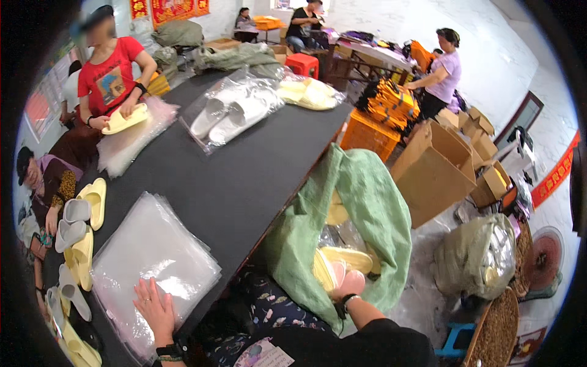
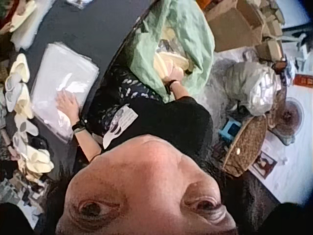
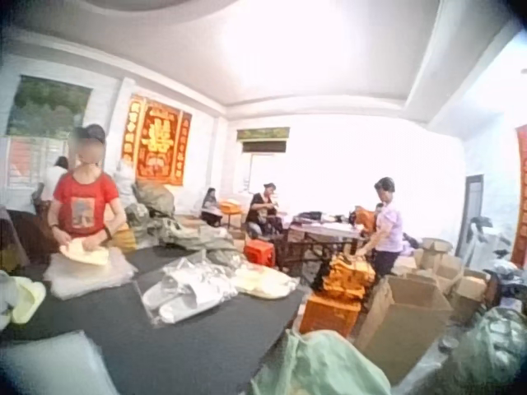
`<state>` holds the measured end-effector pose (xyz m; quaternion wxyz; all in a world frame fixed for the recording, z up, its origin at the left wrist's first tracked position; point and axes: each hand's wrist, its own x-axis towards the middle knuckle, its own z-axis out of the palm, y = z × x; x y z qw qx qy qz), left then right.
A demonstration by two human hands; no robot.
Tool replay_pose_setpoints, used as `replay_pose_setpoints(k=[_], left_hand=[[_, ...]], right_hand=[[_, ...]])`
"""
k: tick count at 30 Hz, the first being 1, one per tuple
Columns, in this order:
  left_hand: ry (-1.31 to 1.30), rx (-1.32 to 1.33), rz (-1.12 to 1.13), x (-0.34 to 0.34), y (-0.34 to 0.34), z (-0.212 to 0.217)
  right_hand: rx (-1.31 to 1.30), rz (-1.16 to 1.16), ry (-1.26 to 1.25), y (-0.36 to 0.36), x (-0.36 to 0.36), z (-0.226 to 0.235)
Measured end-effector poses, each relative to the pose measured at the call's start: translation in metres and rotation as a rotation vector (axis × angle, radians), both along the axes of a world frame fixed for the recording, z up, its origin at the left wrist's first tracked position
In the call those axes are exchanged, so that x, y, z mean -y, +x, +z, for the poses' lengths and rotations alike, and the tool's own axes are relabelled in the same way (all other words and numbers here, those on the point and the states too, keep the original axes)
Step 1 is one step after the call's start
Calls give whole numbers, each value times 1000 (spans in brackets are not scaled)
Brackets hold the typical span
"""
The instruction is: The recorder is picking up pairs of sandals from a large bag and packing them into clear plastic bags on a table in a manufacturing or assembly setting.
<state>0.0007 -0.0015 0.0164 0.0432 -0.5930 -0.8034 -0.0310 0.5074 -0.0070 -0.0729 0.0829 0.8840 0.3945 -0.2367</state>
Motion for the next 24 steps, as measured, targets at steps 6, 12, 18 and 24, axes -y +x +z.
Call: replay_pose_setpoints(k=[6,12,18,24], left_hand=[[43,65,-56,-8,12,1],[11,104,-31,-8,12,6],[92,132,-50,-5,11,4],[141,151,-35,1,8,7]], right_hand=[[160,142,246,19,21,-26],[211,226,399,37,26,-68],[195,111,395,23,29,-89],[211,15,347,-15,15,-86]])
